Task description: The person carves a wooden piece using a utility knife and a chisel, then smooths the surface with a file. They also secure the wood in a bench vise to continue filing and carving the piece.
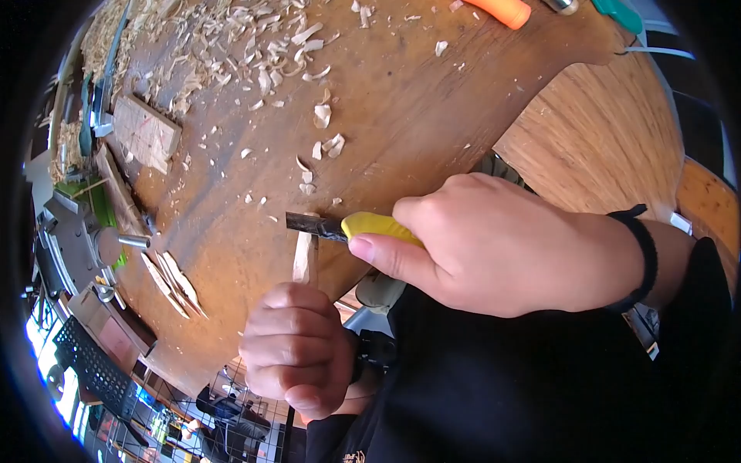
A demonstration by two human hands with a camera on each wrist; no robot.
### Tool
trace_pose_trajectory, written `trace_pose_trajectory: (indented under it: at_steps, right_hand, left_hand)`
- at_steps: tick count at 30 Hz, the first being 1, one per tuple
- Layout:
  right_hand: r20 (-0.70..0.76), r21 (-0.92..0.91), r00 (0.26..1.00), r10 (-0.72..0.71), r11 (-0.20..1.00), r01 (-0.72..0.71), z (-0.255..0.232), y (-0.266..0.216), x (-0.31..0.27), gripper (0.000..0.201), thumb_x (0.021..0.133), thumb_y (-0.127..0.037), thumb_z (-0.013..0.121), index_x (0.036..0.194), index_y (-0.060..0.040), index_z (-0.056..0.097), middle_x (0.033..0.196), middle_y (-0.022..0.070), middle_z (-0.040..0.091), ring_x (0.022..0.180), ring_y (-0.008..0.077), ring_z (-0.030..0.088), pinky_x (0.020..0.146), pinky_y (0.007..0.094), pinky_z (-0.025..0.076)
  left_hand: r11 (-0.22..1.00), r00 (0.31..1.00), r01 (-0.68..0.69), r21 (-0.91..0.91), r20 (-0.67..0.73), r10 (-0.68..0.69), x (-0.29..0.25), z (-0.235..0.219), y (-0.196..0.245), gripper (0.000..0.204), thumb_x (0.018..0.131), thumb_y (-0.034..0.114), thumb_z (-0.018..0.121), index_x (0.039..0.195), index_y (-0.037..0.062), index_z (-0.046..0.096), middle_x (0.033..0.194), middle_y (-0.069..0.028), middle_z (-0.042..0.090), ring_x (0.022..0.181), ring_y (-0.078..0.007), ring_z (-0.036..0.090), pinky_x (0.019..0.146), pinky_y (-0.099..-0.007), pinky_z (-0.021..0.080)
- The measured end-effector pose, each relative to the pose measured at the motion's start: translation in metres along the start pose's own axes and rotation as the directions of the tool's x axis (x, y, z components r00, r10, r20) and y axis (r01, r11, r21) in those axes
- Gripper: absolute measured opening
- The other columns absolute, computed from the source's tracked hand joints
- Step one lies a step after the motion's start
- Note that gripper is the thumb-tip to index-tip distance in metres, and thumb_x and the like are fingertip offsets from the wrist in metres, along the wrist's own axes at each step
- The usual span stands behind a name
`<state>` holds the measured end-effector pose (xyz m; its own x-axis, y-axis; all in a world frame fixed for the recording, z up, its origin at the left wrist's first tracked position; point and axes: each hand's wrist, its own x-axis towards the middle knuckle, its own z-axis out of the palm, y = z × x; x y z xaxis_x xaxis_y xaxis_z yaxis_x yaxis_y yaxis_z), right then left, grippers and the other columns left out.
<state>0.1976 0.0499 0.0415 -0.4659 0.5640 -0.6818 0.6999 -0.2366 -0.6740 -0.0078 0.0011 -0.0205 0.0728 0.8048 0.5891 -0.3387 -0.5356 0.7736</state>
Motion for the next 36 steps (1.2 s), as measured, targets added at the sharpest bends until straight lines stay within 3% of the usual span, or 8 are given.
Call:
trace_pose_trajectory:
  at_steps: [2,5,7,14,16,26,34,36]
  right_hand:
    - [0.026,-0.013,1.0,0.015,1.0,-0.015,-0.001,0.0,-0.003,0.053,0.105,-0.042,0.049,0.076,0.0026,0.057,0.056,0.0224,0.055,0.055,0.0437,0.058,0.055,0.0494,0.046]
    - [0.003,-0.046,0.999,-0.052,0.998,0.052,-0.004,0.001,-0.004,0.053,0.104,-0.041,0.051,0.075,0.0024,0.056,0.055,0.0215,0.054,0.053,0.043,0.058,0.054,0.0483,0.046]
    - [0.039,-0.08,0.998,-0.04,0.996,0.043,-0.007,-0.001,-0.002,0.052,0.103,-0.04,0.053,0.074,0.0026,0.055,0.055,0.0219,0.053,0.053,0.043,0.058,0.054,0.0483,0.046]
    - [0.018,-0.089,0.999,-0.045,0.995,0.047,-0.005,-0.004,0.007,0.05,0.102,-0.037,0.056,0.073,0.0026,0.055,0.054,0.0236,0.054,0.052,0.0439,0.058,0.053,0.0499,0.045]
    - [-0.023,-0.101,0.999,-0.03,0.995,0.028,0.0,-0.003,0.006,0.049,0.102,-0.037,0.056,0.073,0.0027,0.055,0.055,0.0243,0.055,0.053,0.0445,0.059,0.052,0.051,0.046]
    - [-0.132,-0.035,0.991,-0.037,0.999,0.032,0.014,0.003,-0.001,0.059,0.103,-0.042,0.052,0.071,0.0061,0.064,0.063,0.0278,0.062,0.064,0.0463,0.066,0.063,0.0517,0.054]
    - [-0.004,-0.035,0.999,0.037,0.999,-0.037,0.004,0.004,-0.009,0.065,0.105,-0.047,0.044,0.072,0.0059,0.064,0.064,0.0281,0.062,0.067,0.0464,0.065,0.067,0.0509,0.054]
    - [-0.006,-0.026,0.999,0.038,0.999,-0.038,0.005,0.007,-0.003,0.065,0.105,-0.047,0.044,0.072,0.0057,0.063,0.063,0.0278,0.062,0.067,0.0462,0.065,0.067,0.0508,0.054]
  left_hand:
    - [1.0,0.998,-0.007,-0.008,0.06,0.008,0.002,0.001,0.001,0.035,0.091,0.01,0.062,0.06,0.0061,0.047,0.053,-0.0023,0.045,0.046,-0.0182,0.046,0.052,-0.0341,0.044]
    - [0.996,0.999,0.002,0.086,-0.041,0.002,0.003,0.005,-0.002,0.048,0.098,0.024,0.057,0.055,0.0109,0.041,0.043,0.001,0.043,0.035,-0.0123,0.042,0.042,-0.0285,0.042]
    - [0.999,0.996,-0.019,-0.044,0.084,0.023,0.002,-0.004,-0.003,0.034,0.088,0.009,0.064,0.059,0.0062,0.047,0.053,-0.0027,0.044,0.045,-0.0191,0.045,0.052,-0.0345,0.044]
    - [0.997,0.992,-0.029,-0.074,0.122,0.038,0.006,-0.001,-0.006,0.031,0.083,0.008,0.068,0.06,0.0069,0.048,0.054,-0.0028,0.042,0.045,-0.0193,0.043,0.051,-0.0344,0.044]
    - [0.998,0.998,-0.043,0.036,0.043,0.042,0.006,0.007,-0.006,0.049,0.1,0.022,0.055,0.055,0.0092,0.041,0.044,0.0013,0.043,0.035,-0.0117,0.039,0.042,-0.0286,0.04]
    - [0.933,0.999,0.039,0.358,0.006,-0.044,0.002,0.036,0.005,0.054,0.103,0.028,0.052,0.055,0.009,0.036,0.045,0.0002,0.039,0.037,-0.0136,0.038,0.044,-0.0288,0.037]
    - [0.971,0.992,0.034,0.236,-0.123,-0.005,0.004,0.025,0.002,0.053,0.102,0.026,0.05,0.054,0.0099,0.033,0.042,0.0004,0.034,0.035,-0.0122,0.034,0.041,-0.0287,0.033]
    - [0.99,0.999,0.037,0.134,-0.018,-0.035,0.005,0.015,0.004,0.047,0.101,0.019,0.054,0.057,0.0067,0.045,0.049,-0.0005,0.044,0.04,-0.0156,0.043,0.047,-0.031,0.042]
